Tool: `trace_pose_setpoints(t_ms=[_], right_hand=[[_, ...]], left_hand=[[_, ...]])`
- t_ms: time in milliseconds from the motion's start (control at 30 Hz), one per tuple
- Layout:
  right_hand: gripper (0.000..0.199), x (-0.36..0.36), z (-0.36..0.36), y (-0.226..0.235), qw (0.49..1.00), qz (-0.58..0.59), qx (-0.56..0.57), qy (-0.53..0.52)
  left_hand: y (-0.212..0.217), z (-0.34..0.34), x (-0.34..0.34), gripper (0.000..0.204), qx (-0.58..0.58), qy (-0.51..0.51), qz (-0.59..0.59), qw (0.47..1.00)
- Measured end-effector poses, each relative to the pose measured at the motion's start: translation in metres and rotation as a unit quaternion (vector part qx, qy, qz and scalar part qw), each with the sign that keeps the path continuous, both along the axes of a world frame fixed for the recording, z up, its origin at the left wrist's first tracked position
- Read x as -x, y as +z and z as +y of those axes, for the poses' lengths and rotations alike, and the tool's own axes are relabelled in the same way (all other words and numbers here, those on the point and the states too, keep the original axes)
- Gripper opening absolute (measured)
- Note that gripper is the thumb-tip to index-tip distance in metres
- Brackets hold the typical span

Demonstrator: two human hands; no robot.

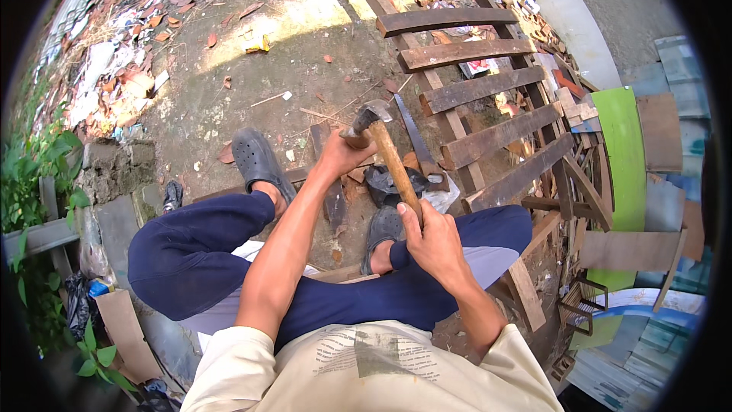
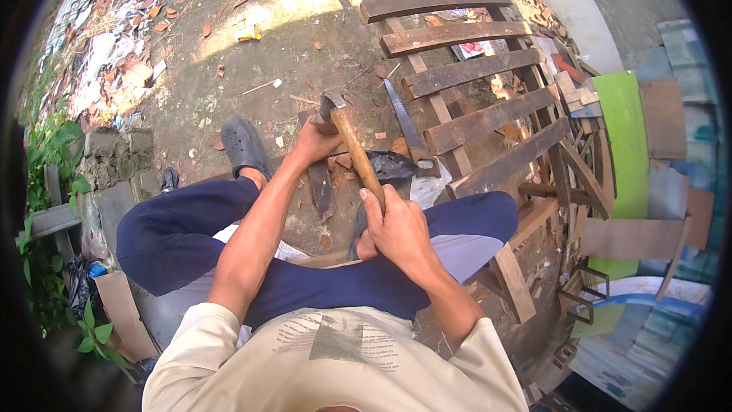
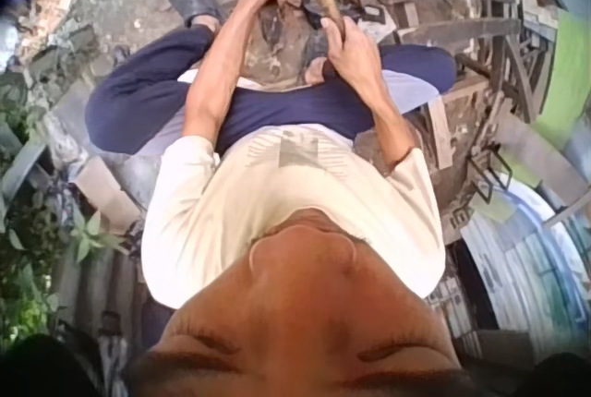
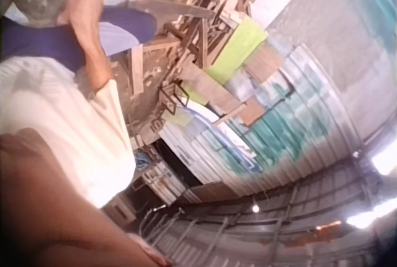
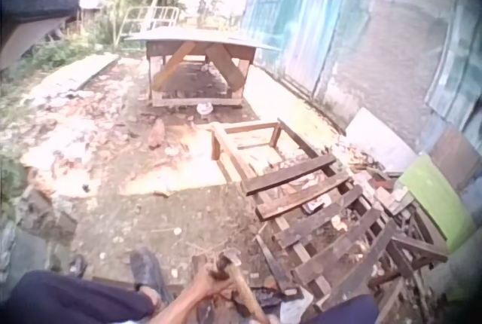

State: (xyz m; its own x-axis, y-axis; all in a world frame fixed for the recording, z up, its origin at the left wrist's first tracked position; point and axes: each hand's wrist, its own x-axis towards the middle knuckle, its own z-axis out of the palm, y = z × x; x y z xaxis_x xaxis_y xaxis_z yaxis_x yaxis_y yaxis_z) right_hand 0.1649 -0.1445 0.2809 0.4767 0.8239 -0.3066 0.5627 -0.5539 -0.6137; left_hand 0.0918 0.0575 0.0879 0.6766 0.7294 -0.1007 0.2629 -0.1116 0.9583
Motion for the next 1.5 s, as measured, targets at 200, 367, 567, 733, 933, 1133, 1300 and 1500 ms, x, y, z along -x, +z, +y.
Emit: trace_pose_setpoints(t_ms=[200, 367, 567, 733, 933, 1133, 1300, 1500], right_hand=[[0.03, 0.005, 0.002, -0.011, 0.991, 0.0, -0.126, -0.036], [0.032, -0.015, 0.001, -0.012, 0.997, 0.044, -0.029, -0.058], [0.033, -0.026, -0.004, -0.051, 0.99, 0.053, -0.128, -0.023], [0.039, -0.047, -0.01, -0.076, 0.974, 0.165, -0.096, -0.123], [0.04, -0.056, -0.025, -0.104, 0.961, 0.199, -0.06, -0.181], [0.038, -0.048, -0.02, -0.105, 0.985, 0.116, -0.052, -0.117], [0.028, -0.041, 0.009, -0.026, 0.987, 0.081, -0.126, -0.059], [0.022, -0.015, 0.004, -0.013, 0.972, 0.075, -0.222, -0.026]], left_hand=[[0.001, 0.004, -0.006, 0.034, 0.023, -0.008, 0.026, 0.999], [-0.01, 0.013, -0.006, 0.037, 0.02, 0.0, 0.04, 0.999], [-0.006, 0.02, -0.015, 0.04, 0.038, 0.002, 0.042, 0.998], [0.004, 0.03, -0.026, 0.04, 0.025, 0.003, 0.078, 0.997], [-0.009, 0.071, -0.037, 0.042, -0.007, 0.018, 0.134, 0.991], [-0.008, 0.038, -0.028, 0.039, 0.04, 0.009, 0.089, 0.995], [-0.002, 0.014, -0.027, 0.037, 0.023, 0.006, 0.096, 0.995], [-0.012, 0.013, -0.028, 0.039, -0.058, 0.007, 0.027, 0.998]])
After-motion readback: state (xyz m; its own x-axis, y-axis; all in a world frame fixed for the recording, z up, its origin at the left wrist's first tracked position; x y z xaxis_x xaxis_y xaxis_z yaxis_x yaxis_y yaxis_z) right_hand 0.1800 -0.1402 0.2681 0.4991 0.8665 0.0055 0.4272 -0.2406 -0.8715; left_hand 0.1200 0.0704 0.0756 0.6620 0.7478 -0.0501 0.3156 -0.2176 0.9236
